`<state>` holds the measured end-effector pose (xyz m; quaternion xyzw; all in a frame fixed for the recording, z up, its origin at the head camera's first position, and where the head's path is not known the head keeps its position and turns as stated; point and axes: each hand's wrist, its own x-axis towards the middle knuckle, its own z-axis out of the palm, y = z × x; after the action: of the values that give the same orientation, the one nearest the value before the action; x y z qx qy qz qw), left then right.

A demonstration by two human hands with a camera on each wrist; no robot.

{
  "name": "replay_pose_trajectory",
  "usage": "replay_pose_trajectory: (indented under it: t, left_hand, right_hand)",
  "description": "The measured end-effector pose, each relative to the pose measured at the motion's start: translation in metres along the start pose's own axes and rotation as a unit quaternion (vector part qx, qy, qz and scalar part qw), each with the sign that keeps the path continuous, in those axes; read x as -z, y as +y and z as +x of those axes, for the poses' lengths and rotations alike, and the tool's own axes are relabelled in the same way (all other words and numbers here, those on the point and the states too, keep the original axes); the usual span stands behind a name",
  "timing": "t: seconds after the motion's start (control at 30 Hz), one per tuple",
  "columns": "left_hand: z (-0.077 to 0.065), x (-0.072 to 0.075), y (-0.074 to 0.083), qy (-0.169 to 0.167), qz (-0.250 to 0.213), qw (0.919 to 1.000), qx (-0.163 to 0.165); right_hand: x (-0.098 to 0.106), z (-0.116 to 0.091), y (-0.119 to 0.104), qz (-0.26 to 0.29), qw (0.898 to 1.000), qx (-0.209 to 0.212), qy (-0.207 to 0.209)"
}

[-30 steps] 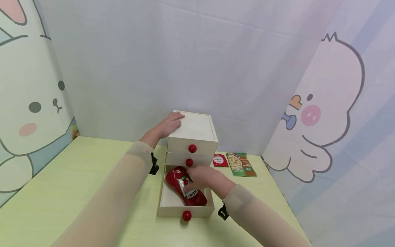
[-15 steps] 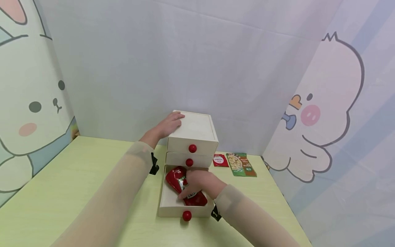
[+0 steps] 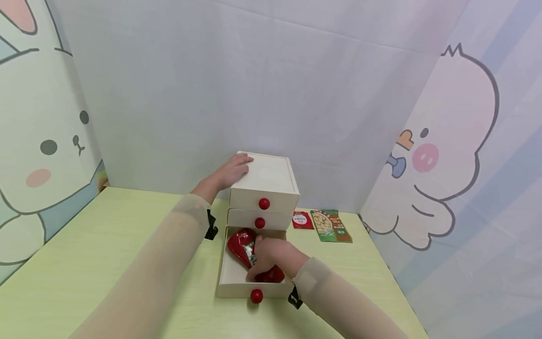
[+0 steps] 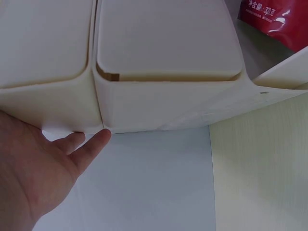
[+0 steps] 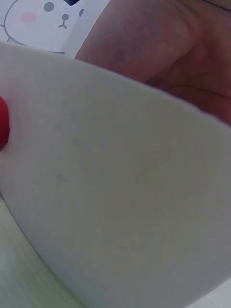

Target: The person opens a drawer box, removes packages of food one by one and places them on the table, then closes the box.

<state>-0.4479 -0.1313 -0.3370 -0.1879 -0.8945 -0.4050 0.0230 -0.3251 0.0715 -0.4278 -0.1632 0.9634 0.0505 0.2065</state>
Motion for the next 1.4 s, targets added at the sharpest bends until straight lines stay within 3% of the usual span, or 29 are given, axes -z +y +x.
replay_pose_trajectory:
  t: [0.4, 0.83, 1.4]
  left_hand:
    - [0.002, 0.000, 0.001, 0.000, -0.007, 1.0000, 0.003]
    - [0.003, -0.001, -0.004, -0.002, -0.004, 1.0000, -0.001]
    - [0.004, -0.002, -0.004, 0.004, -0.016, 0.9999, 0.000]
  right_hand:
    - [0.003, -0.007, -0.002, 0.057, 0.998, -0.022, 0.024]
    - [0.001, -0.007, 0.004, 0.162, 0.986, -0.016, 0.040]
    - [0.000, -0.011, 0.026, 0.176, 0.981, 0.020, 0.085]
